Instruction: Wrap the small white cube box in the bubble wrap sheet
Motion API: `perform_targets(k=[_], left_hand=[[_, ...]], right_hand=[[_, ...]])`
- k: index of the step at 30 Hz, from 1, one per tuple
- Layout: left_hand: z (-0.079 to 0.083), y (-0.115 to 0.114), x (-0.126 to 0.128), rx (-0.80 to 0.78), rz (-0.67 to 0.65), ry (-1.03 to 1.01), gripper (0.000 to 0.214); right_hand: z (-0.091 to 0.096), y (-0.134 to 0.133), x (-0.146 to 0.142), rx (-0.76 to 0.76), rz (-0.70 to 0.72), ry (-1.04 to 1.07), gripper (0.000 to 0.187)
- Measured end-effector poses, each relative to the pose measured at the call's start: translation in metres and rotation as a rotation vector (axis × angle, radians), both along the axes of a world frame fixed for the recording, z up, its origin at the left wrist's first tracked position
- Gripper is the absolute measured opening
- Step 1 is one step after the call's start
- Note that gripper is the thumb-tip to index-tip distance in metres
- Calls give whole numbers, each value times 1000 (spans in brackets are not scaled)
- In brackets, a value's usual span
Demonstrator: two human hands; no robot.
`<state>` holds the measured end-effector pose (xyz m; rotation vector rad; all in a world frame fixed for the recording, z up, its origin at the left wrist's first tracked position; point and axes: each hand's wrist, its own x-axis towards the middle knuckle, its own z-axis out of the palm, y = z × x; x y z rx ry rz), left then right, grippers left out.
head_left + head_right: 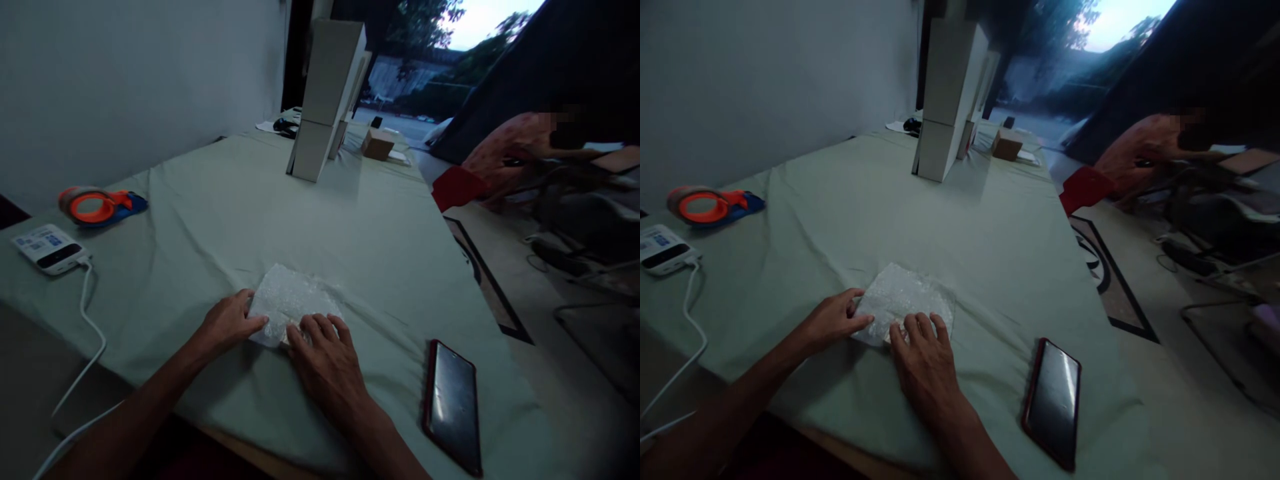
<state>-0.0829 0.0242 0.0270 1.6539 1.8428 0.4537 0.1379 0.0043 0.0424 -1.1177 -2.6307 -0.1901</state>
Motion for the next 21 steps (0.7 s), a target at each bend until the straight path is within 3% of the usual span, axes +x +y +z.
perform_targets(k=[6, 12, 15, 18, 21], left_hand=[[0, 4, 11, 38, -57, -46, 18], [8, 3, 30, 133, 18, -70, 19], [9, 7, 38, 98, 19, -177, 18], [8, 10, 46, 40, 9, -324, 3], [8, 11, 51, -15, -4, -430, 22]], right_hand=[[-3, -1, 0, 13, 1, 3, 27], [-5, 0, 1, 29, 17, -6, 25], [-5, 1, 1, 47, 21, -12, 22], [-5, 1, 2, 52, 33, 11, 22], [-5, 0, 3, 38, 46, 55, 23]])
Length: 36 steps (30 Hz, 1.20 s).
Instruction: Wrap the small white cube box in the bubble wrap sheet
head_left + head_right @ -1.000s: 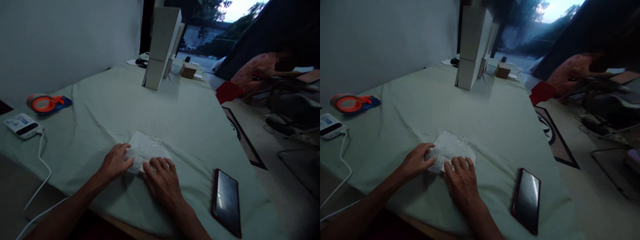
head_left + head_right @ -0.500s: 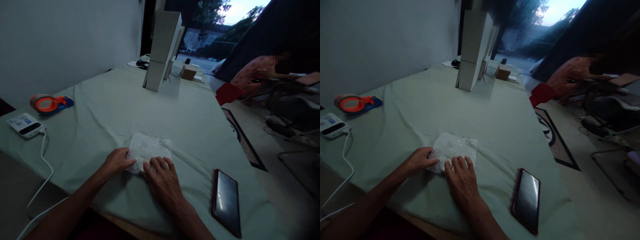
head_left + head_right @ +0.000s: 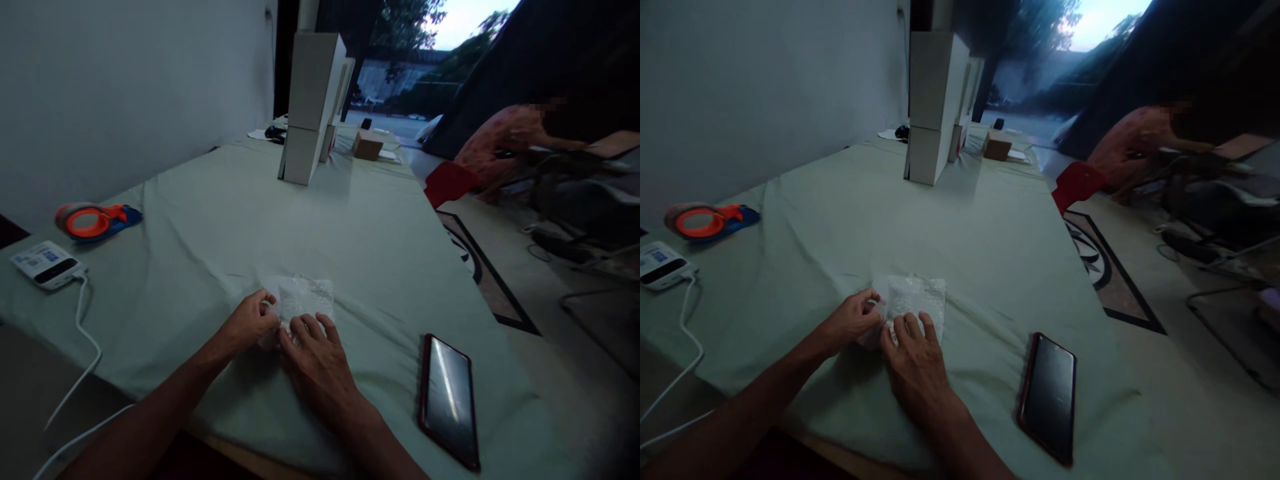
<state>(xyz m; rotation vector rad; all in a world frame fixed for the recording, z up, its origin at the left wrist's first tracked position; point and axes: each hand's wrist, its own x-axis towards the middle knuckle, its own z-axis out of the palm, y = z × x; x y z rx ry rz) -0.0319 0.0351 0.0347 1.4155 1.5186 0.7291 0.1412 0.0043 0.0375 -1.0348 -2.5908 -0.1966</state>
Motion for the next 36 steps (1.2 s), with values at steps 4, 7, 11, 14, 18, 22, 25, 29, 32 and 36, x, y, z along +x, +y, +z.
perform_targets(k=[4, 7, 11, 14, 18, 22, 25, 29, 32, 36], left_hand=[[3, 3, -1, 11, -24, -8, 38], [8, 7, -8, 51, -83, 98, 63], [14, 12, -17, 66, -158, 134, 78], [14, 16, -17, 110, -127, 211, 67], [12, 21, -13, 172, -59, 332, 65], [13, 31, -19, 143, -104, 297, 60], [13, 41, -21, 142, -111, 280, 46], [15, 52, -11, 171, -52, 361, 49], [20, 52, -9, 194, -27, 421, 51], [21, 34, -27, 133, 52, 472, 69]], right_hand=[[2, -1, 2, -30, 22, 6, 28], [3, -1, 2, -17, 17, -7, 28], [3, 0, 2, -8, 13, -12, 25], [3, 0, 1, -11, 4, -18, 25], [3, 0, 1, -16, 5, -34, 24], [2, 0, 1, -25, 11, -42, 25], [1, 0, 0, -13, 6, -28, 23], [1, 0, 0, -14, 3, -18, 22], [2, -1, 0, -24, 6, -17, 21], [2, -2, 0, -36, -5, -15, 21]])
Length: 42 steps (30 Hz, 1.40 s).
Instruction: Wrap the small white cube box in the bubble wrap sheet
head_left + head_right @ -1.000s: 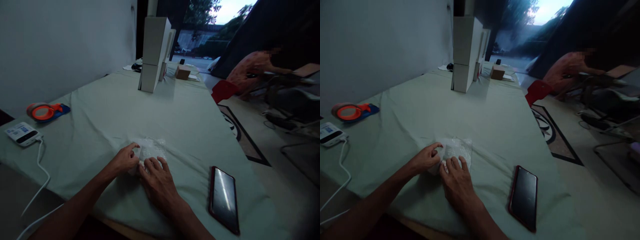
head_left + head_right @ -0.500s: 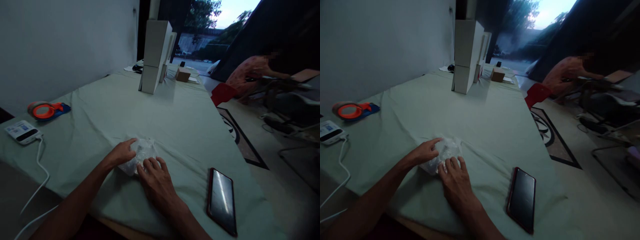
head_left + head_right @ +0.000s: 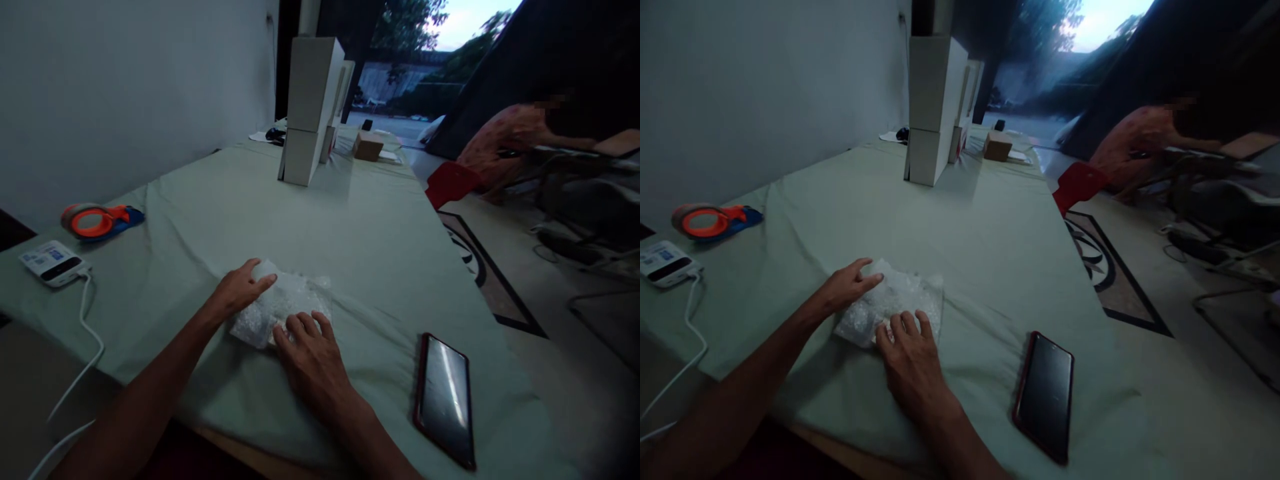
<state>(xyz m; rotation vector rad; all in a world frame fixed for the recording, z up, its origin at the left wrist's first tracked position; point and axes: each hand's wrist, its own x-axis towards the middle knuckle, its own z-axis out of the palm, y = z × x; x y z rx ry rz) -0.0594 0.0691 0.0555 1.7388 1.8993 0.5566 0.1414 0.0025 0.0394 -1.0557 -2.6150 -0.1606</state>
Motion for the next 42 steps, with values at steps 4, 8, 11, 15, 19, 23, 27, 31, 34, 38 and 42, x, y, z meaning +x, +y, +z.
perform_targets(k=[4, 8, 11, 15, 19, 23, 27, 31, 34, 38, 42], left_hand=[[-13, -35, -21, -116, 108, -139, 72], [-25, -53, -15, -77, 84, -284, 41], [-28, -50, 3, -17, 45, -572, 22], [-22, -45, 27, -83, 70, -773, 20], [-11, -45, 39, -214, 29, -846, 27], [-4, -46, 38, -273, -39, -793, 46], [-7, -49, 39, -164, -177, -563, 39], [-10, -58, 48, 65, -278, -228, 25], [-9, -63, 53, 131, -309, -82, 19], [-8, -65, 52, 100, -388, 24, 13], [-8, -65, 51, 86, -438, 103, 11]], right_hand=[[-2, 1, 0, -4, 1, 12, 20], [0, 2, 0, -21, 3, 1, 21], [1, 2, -1, -17, -11, -18, 20], [-1, 0, -3, -2, -16, -24, 21], [2, -2, 0, -53, -1, -4, 26], [10, -4, 9, -203, 46, 92, 34], [16, 2, 21, -292, 78, 230, 30], [19, 9, 36, -271, -8, 354, 23], [17, 9, 52, -264, -161, 378, 20], [6, 0, 69, -451, -334, 393, 32], [-3, -5, 69, -622, -514, 413, 57]])
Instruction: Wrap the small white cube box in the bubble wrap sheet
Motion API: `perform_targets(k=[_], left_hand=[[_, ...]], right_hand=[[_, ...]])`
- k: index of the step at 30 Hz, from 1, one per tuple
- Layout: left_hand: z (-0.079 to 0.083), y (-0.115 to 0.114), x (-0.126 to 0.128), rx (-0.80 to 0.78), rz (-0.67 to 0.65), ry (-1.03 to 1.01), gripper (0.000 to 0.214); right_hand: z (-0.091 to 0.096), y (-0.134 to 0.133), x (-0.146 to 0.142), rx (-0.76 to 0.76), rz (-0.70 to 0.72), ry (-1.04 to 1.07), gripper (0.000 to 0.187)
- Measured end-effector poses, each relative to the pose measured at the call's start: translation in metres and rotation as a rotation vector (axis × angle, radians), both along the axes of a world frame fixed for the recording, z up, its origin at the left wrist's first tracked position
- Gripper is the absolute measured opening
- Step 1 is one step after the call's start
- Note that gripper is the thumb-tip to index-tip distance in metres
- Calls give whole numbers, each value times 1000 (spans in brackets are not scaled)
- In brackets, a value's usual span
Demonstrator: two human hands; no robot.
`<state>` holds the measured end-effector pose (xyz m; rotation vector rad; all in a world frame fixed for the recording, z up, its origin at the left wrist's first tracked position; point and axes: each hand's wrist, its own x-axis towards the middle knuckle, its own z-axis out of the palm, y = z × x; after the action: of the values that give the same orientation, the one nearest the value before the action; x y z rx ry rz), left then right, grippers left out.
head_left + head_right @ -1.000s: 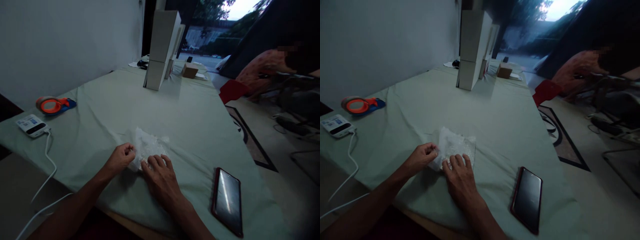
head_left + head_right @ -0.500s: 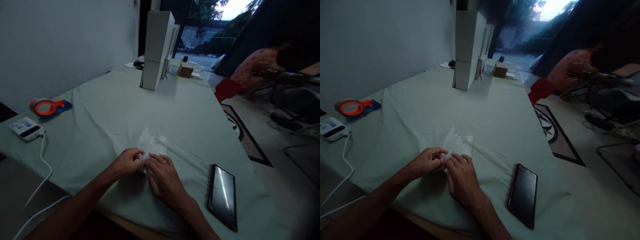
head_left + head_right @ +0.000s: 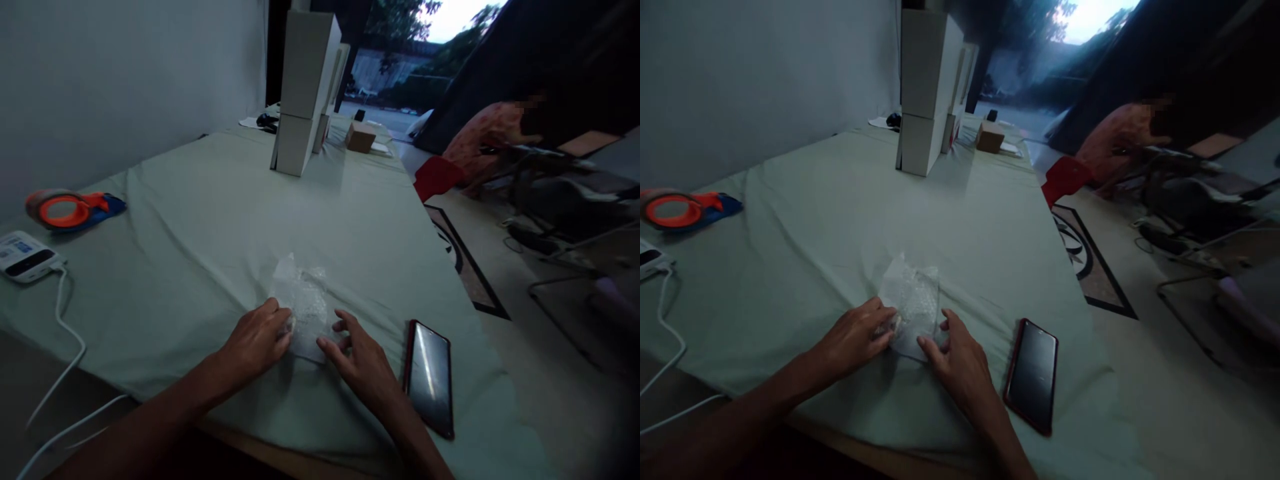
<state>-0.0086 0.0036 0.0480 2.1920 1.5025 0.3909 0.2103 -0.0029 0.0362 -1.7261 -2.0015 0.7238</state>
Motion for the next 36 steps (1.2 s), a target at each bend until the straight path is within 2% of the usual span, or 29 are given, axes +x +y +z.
perform_targets(k=[2, 5, 9, 12, 17, 20, 25, 29, 36], left_hand=[[0, 0, 0, 11, -5, 8, 13], [0, 0, -1, 8, -10, -20, 17], [6, 1, -5, -15, -53, -111, 19], [14, 1, -11, -59, -96, -169, 20], [19, 7, -22, -119, -194, -224, 29], [15, 10, -24, -119, -208, -226, 31], [5, 11, -19, -98, -170, -189, 23], [5, 11, -17, -92, -175, -156, 27], [7, 13, -17, -102, -197, -103, 38]], right_hand=[[-1, 1, -7, -35, -13, 2, 63], [-1, 5, -18, 14, -22, -12, 62], [1, 11, -25, 91, 19, 2, 40], [1, 15, -24, 141, 92, 29, 30], [-3, 24, -24, 50, 188, 108, 19], [-11, 26, -26, 63, 123, 127, 10], [-27, 21, -37, 149, 33, 57, 10], [-28, 16, -44, 241, 9, -3, 9], [-18, 14, -50, 93, -20, -49, 9]])
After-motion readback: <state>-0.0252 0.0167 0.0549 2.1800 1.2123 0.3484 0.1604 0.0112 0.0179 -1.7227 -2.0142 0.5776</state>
